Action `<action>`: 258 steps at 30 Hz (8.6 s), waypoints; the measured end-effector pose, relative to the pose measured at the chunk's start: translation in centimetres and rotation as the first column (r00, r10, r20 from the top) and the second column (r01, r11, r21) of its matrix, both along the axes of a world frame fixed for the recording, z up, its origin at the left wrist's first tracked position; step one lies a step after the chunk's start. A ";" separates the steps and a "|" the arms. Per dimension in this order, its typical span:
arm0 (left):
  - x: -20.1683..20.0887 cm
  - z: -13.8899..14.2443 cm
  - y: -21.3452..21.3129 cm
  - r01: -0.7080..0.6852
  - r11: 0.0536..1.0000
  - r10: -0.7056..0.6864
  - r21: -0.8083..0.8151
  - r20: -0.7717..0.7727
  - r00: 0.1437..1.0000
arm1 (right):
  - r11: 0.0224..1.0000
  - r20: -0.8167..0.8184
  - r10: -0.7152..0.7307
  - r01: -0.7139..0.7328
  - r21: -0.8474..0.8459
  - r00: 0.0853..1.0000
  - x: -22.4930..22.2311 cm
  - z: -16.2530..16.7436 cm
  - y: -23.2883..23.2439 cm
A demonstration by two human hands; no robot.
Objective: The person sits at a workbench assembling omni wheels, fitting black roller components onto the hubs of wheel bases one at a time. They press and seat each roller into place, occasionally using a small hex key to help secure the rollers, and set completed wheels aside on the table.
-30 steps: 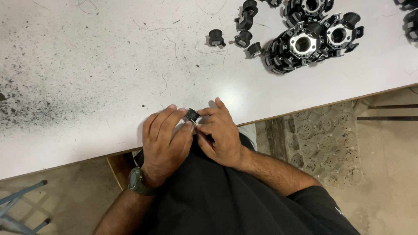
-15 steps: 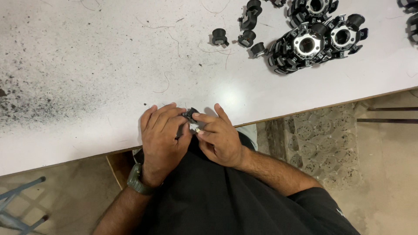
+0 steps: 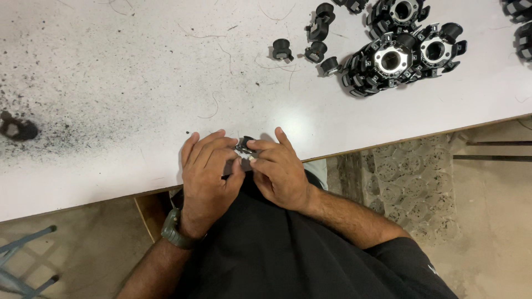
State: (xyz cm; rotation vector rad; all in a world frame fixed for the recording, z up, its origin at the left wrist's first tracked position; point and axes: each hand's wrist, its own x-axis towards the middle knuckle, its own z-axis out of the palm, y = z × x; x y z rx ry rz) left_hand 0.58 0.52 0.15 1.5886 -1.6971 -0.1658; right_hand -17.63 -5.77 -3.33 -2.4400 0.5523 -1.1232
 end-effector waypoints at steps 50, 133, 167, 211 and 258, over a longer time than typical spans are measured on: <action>1.7 2.8 -0.1 0.138 0.987 -0.108 -0.084 0.288 0.952 | 0.991 -0.301 -0.125 0.134 0.010 0.945 0.6 4.0 -2.2; -0.2 -0.3 0.8 0.028 0.999 -0.018 -0.046 0.200 0.980 | 0.999 0.010 -0.051 0.051 -0.012 0.999 -2.4 1.1 0.3; 0.0 -0.8 0.2 0.063 0.998 -0.062 -0.012 0.092 0.994 | 0.998 0.011 0.060 -0.060 -0.036 0.998 -1.4 -0.3 0.3; 1.1 2.1 -0.3 0.156 0.988 -0.151 -0.007 0.191 0.970 | 0.990 -0.233 -0.134 0.139 0.004 0.963 0.1 3.0 -1.7; 16.4 1.5 2.8 -0.330 0.904 0.413 -0.272 0.355 0.838 | 0.940 0.123 -0.340 0.342 0.003 0.932 -4.1 2.9 -6.5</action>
